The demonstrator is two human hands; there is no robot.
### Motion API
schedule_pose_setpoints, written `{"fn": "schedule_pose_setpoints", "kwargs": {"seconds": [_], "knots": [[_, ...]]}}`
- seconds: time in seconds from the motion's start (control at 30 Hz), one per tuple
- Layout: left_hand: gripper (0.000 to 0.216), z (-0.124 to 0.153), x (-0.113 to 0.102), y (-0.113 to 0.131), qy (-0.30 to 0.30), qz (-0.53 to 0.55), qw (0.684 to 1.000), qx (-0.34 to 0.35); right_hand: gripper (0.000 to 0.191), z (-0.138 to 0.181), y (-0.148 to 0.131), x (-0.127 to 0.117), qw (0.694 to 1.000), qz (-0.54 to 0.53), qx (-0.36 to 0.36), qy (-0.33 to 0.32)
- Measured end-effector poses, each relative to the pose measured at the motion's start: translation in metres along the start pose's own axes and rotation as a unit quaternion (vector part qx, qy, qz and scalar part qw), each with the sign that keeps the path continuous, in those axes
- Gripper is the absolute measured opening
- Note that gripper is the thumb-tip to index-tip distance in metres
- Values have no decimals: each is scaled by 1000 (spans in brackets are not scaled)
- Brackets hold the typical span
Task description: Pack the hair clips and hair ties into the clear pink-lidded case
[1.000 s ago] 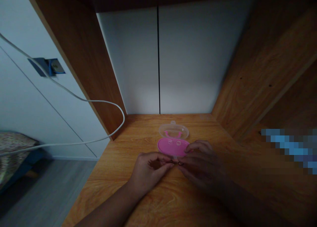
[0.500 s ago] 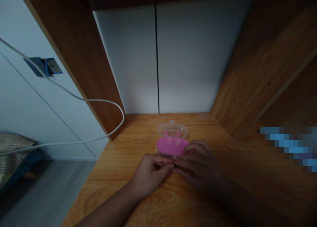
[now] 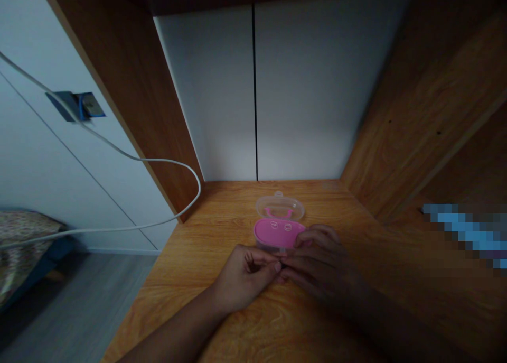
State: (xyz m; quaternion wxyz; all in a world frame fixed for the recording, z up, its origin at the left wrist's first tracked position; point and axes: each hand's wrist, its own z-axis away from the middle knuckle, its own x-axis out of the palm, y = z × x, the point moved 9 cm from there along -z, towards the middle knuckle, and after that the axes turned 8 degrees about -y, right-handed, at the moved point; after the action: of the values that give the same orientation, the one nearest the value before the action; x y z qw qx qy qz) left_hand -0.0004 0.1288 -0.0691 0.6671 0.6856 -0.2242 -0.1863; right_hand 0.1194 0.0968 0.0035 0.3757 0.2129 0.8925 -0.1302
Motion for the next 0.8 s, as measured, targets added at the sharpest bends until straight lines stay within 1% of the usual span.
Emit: {"fn": "schedule_pose_setpoints", "kwargs": {"seconds": [0.1,0.23,0.37,0.5,0.63,0.8], "knots": [[33,0,2,2,-9,6,1000,8,20,0,-1,-1,1000,-3,-6,7],[34,-1,-3,-3,13,-7,1000,-2,22,0,-1,0,1000,1,-8,2],[35,-1,-4,-7,19,-12,1000,-8,21,0,-2,-1,1000,7,-10,5],[34,-1,-2,-5,9,18,1000,-2,18,1,-1,-1,1000,16,0,8],[33,-1,2,-3,-16,53,998,3,17,2,0,0,1000,22,4,6],[31,-2,0,-2,-14,30,999,0,21,1,-1,-1,1000,14,-7,7]]}}
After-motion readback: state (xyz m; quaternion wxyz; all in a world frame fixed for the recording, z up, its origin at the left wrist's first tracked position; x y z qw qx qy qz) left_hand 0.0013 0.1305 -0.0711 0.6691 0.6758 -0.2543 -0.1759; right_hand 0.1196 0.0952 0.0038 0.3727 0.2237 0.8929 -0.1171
